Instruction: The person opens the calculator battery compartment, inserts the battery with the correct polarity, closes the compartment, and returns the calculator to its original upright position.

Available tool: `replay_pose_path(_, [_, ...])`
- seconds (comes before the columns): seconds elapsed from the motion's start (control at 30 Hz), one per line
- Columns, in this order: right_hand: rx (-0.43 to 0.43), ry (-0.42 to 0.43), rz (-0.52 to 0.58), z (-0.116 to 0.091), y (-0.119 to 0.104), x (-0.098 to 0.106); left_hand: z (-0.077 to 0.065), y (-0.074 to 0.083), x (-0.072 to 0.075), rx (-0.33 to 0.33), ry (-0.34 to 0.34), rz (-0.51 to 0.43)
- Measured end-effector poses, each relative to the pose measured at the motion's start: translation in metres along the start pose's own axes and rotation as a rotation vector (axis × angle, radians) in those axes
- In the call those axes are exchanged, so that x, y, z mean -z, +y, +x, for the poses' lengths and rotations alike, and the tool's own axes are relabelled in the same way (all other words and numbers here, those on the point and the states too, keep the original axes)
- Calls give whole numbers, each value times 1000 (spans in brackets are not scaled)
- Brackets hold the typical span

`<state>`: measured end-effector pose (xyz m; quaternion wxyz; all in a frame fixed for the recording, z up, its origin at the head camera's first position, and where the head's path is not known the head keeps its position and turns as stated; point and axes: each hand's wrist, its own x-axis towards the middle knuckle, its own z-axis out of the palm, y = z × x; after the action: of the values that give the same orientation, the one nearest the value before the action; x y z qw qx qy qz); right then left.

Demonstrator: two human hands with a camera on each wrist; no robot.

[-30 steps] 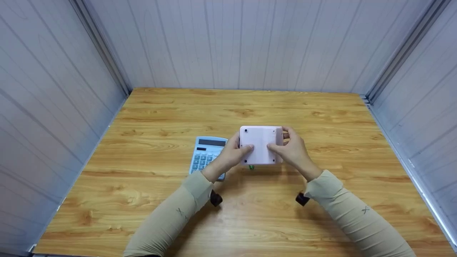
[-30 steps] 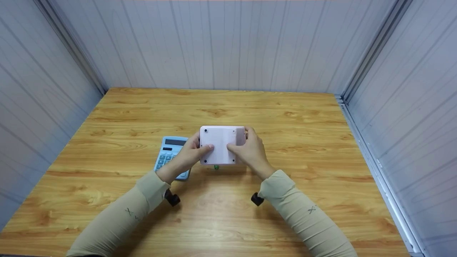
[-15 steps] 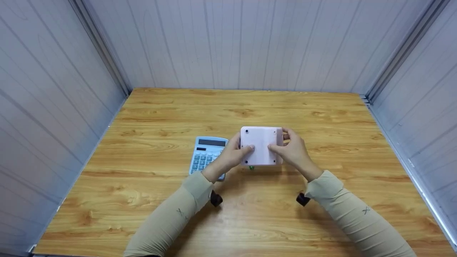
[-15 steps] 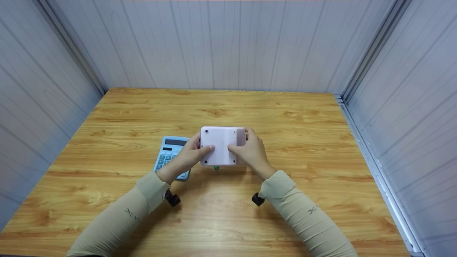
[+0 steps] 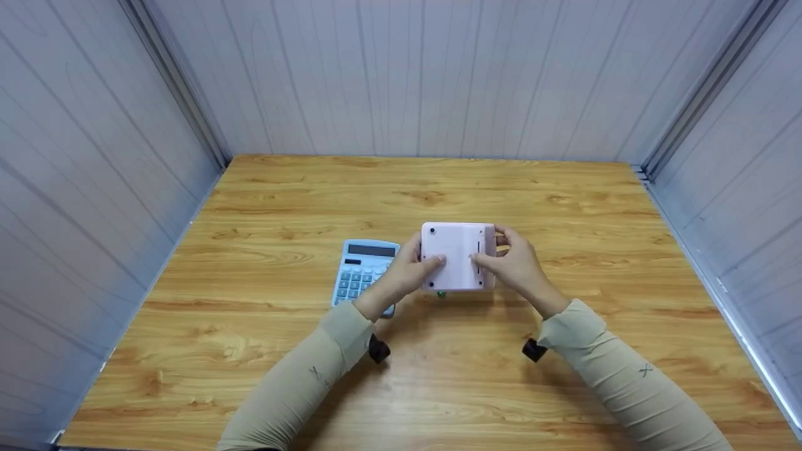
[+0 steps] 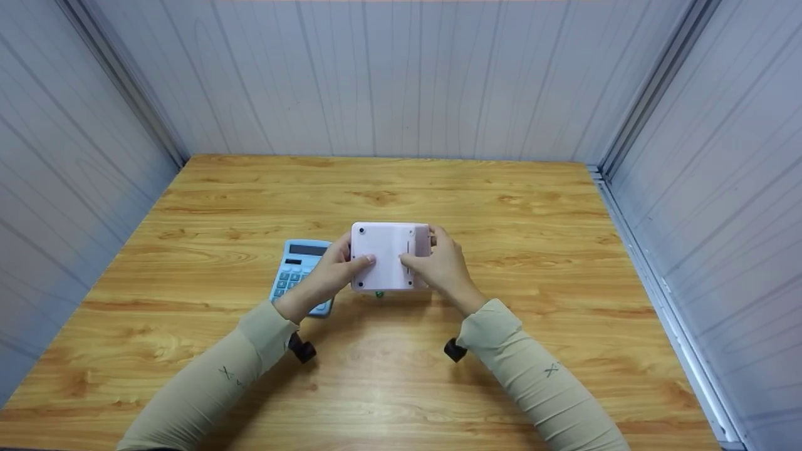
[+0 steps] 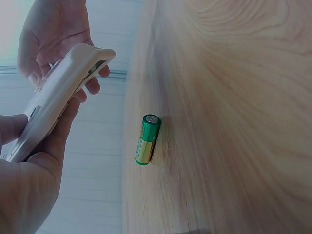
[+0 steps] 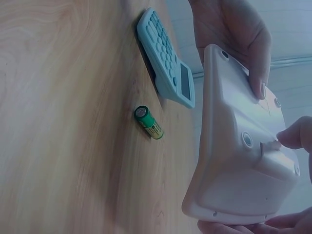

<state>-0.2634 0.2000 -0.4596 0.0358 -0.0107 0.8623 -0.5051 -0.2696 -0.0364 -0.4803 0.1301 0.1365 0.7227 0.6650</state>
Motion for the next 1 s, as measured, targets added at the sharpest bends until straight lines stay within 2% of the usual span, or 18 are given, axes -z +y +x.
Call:
replay_pose_path(0.3, [21,-30,34,-3,-1,8,1,1,0,24,18,4])
replay_pose_path(0.5, [81,39,23,-7,-2,10,2,1,0,16,31,-6])
replay_pose_path(0.7, [159,99,69,-11,-1,8,3,0,0,-21,24,-30])
replay_pose_path(1.0, [276,144,150,-10,2,3,3,1,2,-27,13,-72])
